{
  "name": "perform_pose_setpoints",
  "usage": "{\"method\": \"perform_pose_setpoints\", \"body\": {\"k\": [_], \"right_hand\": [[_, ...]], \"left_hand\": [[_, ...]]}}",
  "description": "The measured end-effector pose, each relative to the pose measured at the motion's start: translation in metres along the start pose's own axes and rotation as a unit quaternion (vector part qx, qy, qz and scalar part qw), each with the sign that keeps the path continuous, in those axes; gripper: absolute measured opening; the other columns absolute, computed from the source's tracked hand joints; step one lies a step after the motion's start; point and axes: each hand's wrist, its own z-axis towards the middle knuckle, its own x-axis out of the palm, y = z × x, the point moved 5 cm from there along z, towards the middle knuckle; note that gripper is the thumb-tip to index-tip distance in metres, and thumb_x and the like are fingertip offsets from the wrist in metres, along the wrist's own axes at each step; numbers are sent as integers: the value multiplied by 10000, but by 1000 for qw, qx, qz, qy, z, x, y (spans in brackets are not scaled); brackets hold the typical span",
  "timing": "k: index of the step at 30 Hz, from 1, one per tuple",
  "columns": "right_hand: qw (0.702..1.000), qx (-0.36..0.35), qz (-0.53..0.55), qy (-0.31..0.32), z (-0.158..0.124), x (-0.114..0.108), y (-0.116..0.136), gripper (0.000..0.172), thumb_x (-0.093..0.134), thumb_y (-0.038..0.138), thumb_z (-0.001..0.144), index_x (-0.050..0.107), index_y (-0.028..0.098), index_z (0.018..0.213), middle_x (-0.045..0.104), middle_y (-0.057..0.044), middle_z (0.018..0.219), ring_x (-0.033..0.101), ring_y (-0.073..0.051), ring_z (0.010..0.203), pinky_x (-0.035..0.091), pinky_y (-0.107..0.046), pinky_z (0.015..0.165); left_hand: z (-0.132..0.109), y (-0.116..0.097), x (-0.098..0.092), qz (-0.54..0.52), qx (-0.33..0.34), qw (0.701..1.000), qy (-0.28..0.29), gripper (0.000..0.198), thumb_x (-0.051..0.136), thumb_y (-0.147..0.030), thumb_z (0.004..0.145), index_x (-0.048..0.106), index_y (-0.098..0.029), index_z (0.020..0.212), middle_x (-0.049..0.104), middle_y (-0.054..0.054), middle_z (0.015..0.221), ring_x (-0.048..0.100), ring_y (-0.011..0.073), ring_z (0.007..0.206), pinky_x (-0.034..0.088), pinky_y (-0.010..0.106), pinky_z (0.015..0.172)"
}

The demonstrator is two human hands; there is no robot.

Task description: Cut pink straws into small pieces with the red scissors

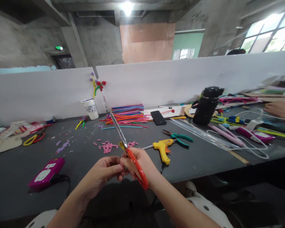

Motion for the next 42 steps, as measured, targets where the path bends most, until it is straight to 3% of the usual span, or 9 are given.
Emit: {"method": "perform_pose_setpoints", "body": {"k": [3, 6, 11, 16, 22, 27, 37, 42], "right_hand": [[1000, -4, -17, -14, 0, -3, -2, 116, 496, 267, 661, 432, 183, 613, 404, 109, 372, 329, -32, 276, 244, -135, 284], [998, -3, -55, -42, 2, -5, -4, 98, 504, 237, 647, 424, 187, 620, 418, 104, 405, 341, -32, 282, 252, -139, 289], [996, -11, -73, -58, 6, -5, -6, 101, 504, 252, 660, 425, 190, 646, 411, 100, 425, 341, -39, 292, 279, -157, 318], [977, -77, -189, -67, 2, -7, 0, 170, 477, 361, 721, 453, 194, 700, 462, 63, 505, 414, -73, 390, 309, -185, 396], [866, -131, -474, -89, -14, -4, 0, 271, 503, 438, 703, 471, 193, 814, 518, 26, 561, 469, -124, 487, 267, -208, 458], [799, -150, -575, -91, -21, -2, -8, 258, 432, 425, 752, 482, 179, 812, 560, -11, 594, 523, -157, 522, 256, -228, 474], [759, -174, -619, -97, -22, 3, -8, 254, 406, 422, 781, 466, 177, 810, 585, -21, 605, 558, -178, 529, 283, -241, 479], [757, -174, -622, -99, -22, 3, -10, 271, 402, 440, 786, 464, 177, 802, 586, -19, 600, 562, -175, 525, 276, -238, 473]], "left_hand": [[1, -3, -6, 86, 37, 994, -65, 73, 564, -202, 674, 600, -141, 691, 588, 18, 623, 524, 117, 566, 398, 233, 579], [0, -7, -11, 200, 85, 965, -146, 63, 568, -195, 654, 609, -157, 683, 597, 21, 615, 542, 146, 593, 406, 250, 590], [-1, -8, -7, 272, 119, 937, -185, 72, 560, -215, 654, 614, -168, 660, 613, 30, 618, 555, 164, 604, 419, 264, 595], [-3, -14, -16, 179, 125, 950, -223, 60, 580, -217, 644, 594, -160, 655, 582, -5, 591, 539, 129, 561, 424, 241, 575], [-11, -26, -42, 6, 175, 947, -269, 76, 608, -206, 636, 587, -156, 690, 586, -19, 629, 522, 93, 572, 412, 214, 600], [-16, -31, -44, -30, 195, 944, -263, 88, 602, -199, 639, 589, -140, 704, 576, 6, 671, 515, 103, 591, 415, 231, 609], [-19, -36, -41, -22, 217, 942, -256, 59, 543, -131, 663, 599, -142, 678, 554, -8, 636, 482, 86, 585, 392, 208, 590], [-18, -35, -41, -33, 212, 944, -250, 47, 554, -142, 670, 598, -147, 687, 561, -16, 631, 482, 77, 585, 389, 201, 597]]}}
